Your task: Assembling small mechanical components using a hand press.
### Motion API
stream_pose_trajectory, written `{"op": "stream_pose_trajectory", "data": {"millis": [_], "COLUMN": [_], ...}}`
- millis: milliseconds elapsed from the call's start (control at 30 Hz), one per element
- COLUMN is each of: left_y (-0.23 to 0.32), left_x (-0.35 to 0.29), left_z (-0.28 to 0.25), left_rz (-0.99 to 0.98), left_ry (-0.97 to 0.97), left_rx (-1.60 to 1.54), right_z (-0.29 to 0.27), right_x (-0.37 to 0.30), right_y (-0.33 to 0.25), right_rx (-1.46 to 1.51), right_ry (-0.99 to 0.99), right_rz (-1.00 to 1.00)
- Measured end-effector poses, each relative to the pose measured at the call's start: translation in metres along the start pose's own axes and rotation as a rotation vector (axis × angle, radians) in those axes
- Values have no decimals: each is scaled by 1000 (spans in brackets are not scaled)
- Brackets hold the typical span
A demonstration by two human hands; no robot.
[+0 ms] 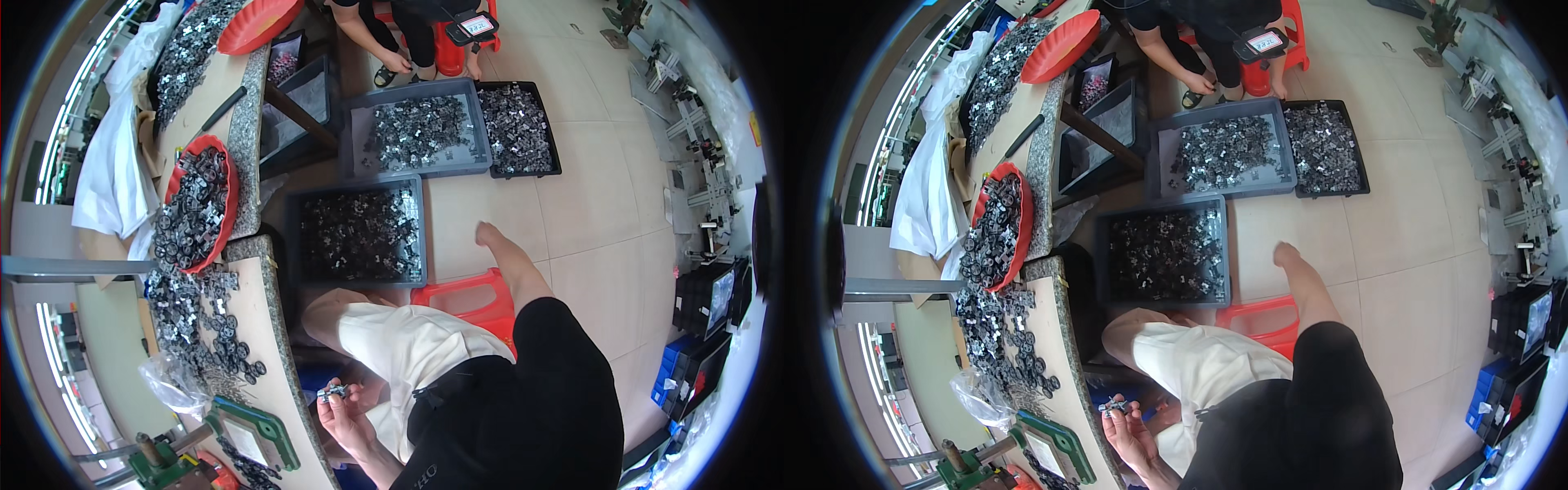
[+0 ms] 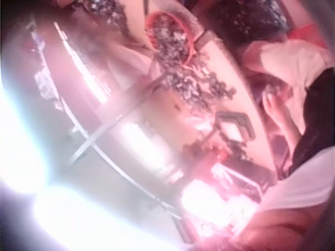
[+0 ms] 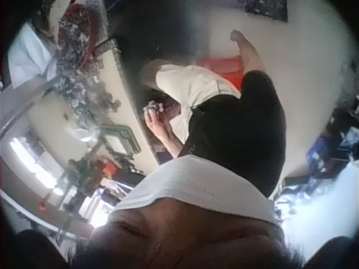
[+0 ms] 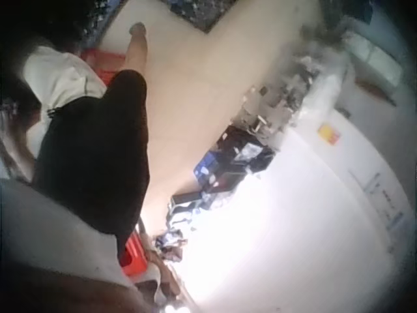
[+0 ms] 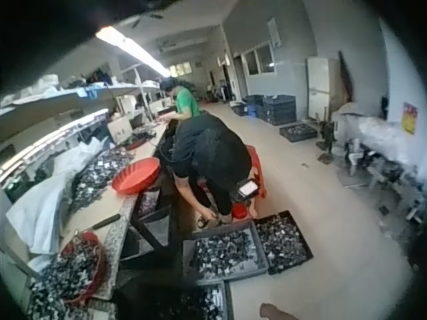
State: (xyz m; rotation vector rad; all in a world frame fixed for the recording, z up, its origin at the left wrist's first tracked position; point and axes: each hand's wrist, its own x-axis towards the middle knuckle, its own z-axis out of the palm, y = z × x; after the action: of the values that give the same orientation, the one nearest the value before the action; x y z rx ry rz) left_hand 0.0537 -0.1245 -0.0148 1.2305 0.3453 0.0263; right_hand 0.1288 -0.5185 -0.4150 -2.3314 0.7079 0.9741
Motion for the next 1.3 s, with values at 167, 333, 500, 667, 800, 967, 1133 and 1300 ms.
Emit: {"op": "stream_pose_trajectory", "data": {"millis": [167, 333, 500, 667, 800, 967, 1133, 1300], "left_y": [-3, -2, -7, -11, -15, -19, -24, -20], "left_x": [0, -3, 0, 12, 22, 21, 14, 11], "left_z": [-8, -6, -4, 0, 10, 22, 9, 1], "left_rz": [-1, 11, 3, -88, -139, -63, -33, -15], "left_ry": [73, 128, 147, 168, 75, -40, -53, -26], "left_rx": [-12, -19, -38, 4, 111, 185, 167, 123], "right_z": [-75, -142, -109, -95, -106, -95, -79, -76], "right_x": [35, 51, 45, -127, -260, -307, -313, -314], "right_y": [-101, -159, -180, -210, -228, -234, -238, -246], "right_rx": [47, -8, -57, 985, 1131, 1082, 1008, 890], "right_ry": [284, 278, 241, -382, -782, -744, -743, -742], "right_rz": [-100, -227, -472, -839, -880, -1051, -1094, -1108]}}
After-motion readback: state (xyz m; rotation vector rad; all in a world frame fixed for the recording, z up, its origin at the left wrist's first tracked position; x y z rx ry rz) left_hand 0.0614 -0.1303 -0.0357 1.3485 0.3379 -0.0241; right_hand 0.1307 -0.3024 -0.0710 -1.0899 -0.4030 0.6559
